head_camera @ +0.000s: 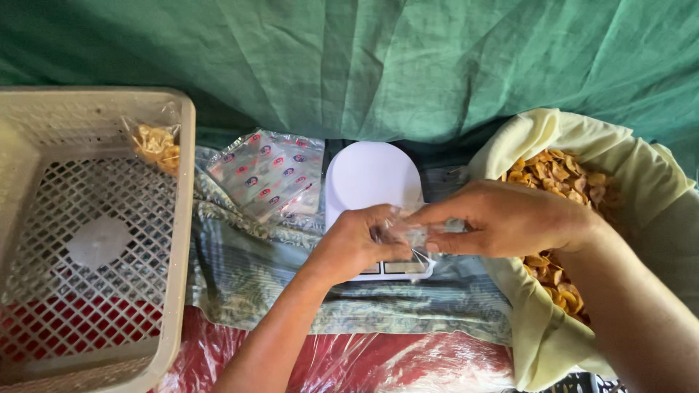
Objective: The person scoops dried fruit slices from a large sack into small plastic bags. They place the filled bags onto a digital scale to check the weight, then move the packaged items into a plastic basket. The process is repeated for multiple bags.
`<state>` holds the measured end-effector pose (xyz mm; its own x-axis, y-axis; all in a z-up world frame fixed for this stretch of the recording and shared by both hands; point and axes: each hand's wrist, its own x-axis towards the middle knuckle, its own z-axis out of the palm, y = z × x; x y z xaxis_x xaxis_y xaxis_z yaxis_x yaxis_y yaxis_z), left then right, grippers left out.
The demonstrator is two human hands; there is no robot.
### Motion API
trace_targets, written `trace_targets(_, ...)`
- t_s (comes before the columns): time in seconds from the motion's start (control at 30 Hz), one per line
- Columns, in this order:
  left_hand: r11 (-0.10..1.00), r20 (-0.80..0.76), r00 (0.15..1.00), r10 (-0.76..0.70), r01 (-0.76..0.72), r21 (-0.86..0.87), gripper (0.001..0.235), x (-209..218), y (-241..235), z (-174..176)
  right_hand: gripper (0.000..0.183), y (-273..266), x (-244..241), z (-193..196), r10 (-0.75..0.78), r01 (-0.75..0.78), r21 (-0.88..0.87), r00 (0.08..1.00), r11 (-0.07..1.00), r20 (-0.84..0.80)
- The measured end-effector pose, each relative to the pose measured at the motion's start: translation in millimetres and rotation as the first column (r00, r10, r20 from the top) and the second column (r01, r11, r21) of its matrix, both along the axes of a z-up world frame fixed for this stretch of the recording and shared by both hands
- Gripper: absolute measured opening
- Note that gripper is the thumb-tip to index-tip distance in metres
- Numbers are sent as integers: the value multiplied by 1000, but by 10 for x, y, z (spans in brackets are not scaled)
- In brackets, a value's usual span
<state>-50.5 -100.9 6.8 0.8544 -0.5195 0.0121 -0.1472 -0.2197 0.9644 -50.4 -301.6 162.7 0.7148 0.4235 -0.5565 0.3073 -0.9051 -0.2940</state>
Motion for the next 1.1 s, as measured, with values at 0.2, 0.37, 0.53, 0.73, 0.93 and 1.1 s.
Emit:
trace_targets(0.2,947,-154,970,-188,138,-291,39,-39,-44,-45,32,-168,-65,36,-3,-20,204,993,979,114)
trace_targets(0.37,987,-102,992,-79,64,-146,39,-153,-243,-21,29,-368,-148,85,95,-163,299,968,940,231)
trace_targets(0.53,1000,41,999,-5,5,-4,35,-226,-316,175,28,-658,-270,62,129,-191,227,956,955,262)
trace_targets(0.73,997,55,998,5,-10,81,34,-306,-424,374,37,-793,-466,-46,243,-457,333,818,824,521)
trace_targets(0.93,994,-68,996,-63,57,-90,32,-315,-646,310,72,-750,-486,70,109,-325,420,880,847,462)
trace_targets(1.1,993,-90,994,-61,51,-107,30,-312,-787,218,81,-785,-573,141,25,-140,316,940,939,341)
